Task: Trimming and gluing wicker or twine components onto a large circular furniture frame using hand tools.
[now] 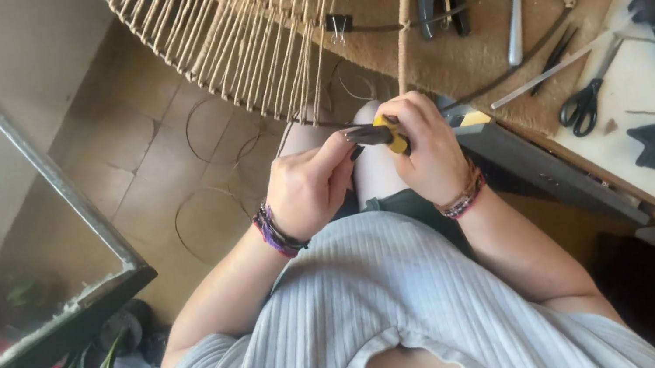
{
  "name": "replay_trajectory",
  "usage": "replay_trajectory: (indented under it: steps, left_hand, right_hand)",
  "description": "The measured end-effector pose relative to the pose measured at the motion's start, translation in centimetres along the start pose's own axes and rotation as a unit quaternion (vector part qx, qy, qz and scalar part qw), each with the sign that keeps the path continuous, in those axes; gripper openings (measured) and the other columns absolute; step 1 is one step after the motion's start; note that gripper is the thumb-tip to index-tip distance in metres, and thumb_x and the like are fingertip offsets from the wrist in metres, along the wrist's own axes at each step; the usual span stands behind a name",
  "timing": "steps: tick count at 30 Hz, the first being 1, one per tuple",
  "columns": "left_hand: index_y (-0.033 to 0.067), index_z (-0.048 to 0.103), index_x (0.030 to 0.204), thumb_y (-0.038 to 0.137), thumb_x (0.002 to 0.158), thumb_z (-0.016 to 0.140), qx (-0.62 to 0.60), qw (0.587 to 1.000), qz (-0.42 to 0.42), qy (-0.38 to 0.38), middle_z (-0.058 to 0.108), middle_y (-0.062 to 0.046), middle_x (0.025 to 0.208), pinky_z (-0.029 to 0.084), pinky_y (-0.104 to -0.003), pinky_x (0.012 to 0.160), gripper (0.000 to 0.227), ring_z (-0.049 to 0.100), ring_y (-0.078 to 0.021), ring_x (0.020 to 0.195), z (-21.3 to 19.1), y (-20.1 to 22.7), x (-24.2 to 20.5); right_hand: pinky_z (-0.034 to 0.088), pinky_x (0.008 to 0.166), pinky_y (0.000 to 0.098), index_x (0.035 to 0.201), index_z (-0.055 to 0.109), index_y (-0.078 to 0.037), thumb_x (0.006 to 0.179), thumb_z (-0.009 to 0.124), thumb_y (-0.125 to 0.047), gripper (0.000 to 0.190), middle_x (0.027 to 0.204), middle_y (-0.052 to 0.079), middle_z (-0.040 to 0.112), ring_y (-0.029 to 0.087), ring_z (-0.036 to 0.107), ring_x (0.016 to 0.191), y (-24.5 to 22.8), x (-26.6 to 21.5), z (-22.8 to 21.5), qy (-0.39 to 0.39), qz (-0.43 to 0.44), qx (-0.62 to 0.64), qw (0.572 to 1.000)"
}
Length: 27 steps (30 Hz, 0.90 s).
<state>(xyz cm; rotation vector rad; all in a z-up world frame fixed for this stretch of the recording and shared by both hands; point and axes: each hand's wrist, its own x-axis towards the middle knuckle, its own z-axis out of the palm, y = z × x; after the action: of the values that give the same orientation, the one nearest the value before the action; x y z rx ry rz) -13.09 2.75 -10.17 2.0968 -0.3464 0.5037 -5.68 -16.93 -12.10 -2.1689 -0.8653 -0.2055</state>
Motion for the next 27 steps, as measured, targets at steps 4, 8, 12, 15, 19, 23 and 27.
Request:
replay_trajectory:
  steps: [4,8,12,15,19,23,27]
  left_hand:
    - [0.0173,0.063,0.099,0.015,0.1,0.056,0.051,0.999,0.011,0.013,0.056,-0.001,0.06,0.056,-0.035,0.049,0.008,0.067,-0.0282,0.053,0.4,0.5,-2.6]
    - [0.0177,0.064,0.102,0.014,0.099,0.057,0.043,0.999,-0.011,0.012,0.06,-0.002,0.062,0.057,-0.036,0.052,0.008,0.07,-0.0287,0.058,0.2,0.5,-2.0]
    - [0.0108,0.063,0.101,0.013,0.094,0.066,-0.014,0.999,-0.022,0.022,0.065,-0.011,0.067,0.058,-0.041,0.053,0.007,0.07,-0.0365,0.06,0.0,0.5,1.0]
    - [0.0165,0.066,0.107,0.025,0.094,0.068,0.039,0.997,-0.066,0.032,0.063,-0.007,0.077,0.058,-0.043,0.055,0.016,0.07,-0.0336,0.067,1.5,-3.1,3.5]
    - [0.0224,0.065,0.124,0.029,0.096,0.066,0.086,0.991,-0.098,0.033,0.063,-0.007,0.094,0.059,-0.05,0.061,0.029,0.069,-0.0385,0.073,2.5,-6.8,9.7]
    - [0.0241,0.062,0.129,0.028,0.095,0.068,0.136,0.984,-0.108,0.044,0.064,-0.001,0.109,0.062,-0.047,0.065,0.035,0.073,-0.034,0.077,4.6,-9.7,14.1]
    - [0.0277,0.069,0.106,0.031,0.093,0.069,0.182,0.976,-0.118,0.03,0.065,0.006,0.089,0.06,-0.036,0.062,0.013,0.073,-0.0246,0.074,6.4,-12.5,15.7]
  right_hand:
    - [0.056,0.07,0.0461,0.101,0.065,-0.015,0.085,0.058,0.007,0.028,0.083,0.006,0.061,0.039,0.068,0.082,0.6,-2.7,1.2,-0.009,-0.021,-0.032,0.999]
    - [0.056,0.071,0.0443,0.099,0.066,-0.017,0.081,0.061,0.002,0.026,0.084,0.005,0.065,0.038,0.069,0.085,0.0,-1.7,-0.1,-0.072,0.026,0.015,0.997]
    - [0.053,0.088,0.0479,0.108,0.065,-0.012,0.075,0.058,0.007,0.039,0.095,0.011,0.067,0.029,0.065,0.098,0.8,0.6,-2.2,-0.211,0.144,0.203,0.945]
    - [0.054,0.088,0.0347,0.116,0.066,-0.01,0.076,0.054,0.007,0.046,0.101,0.006,0.07,0.019,0.061,0.103,4.1,1.6,-4.3,-0.255,0.183,0.246,0.917]
    - [0.053,0.088,0.0403,0.118,0.066,-0.012,0.08,0.053,0.002,0.043,0.1,0.007,0.071,0.023,0.064,0.098,9.0,4.7,-7.2,-0.23,0.199,0.152,0.94]
    - [0.052,0.09,0.0481,0.121,0.067,-0.01,0.078,0.06,0.001,0.045,0.097,0.015,0.07,0.035,0.067,0.098,11.7,7.6,-9.0,-0.203,0.198,-0.027,0.959]
    - [0.053,0.093,0.0485,0.126,0.066,-0.012,0.078,0.063,0.0,0.049,0.104,0.012,0.068,0.035,0.068,0.103,13.6,9.8,-10.0,-0.194,0.172,-0.103,0.96]
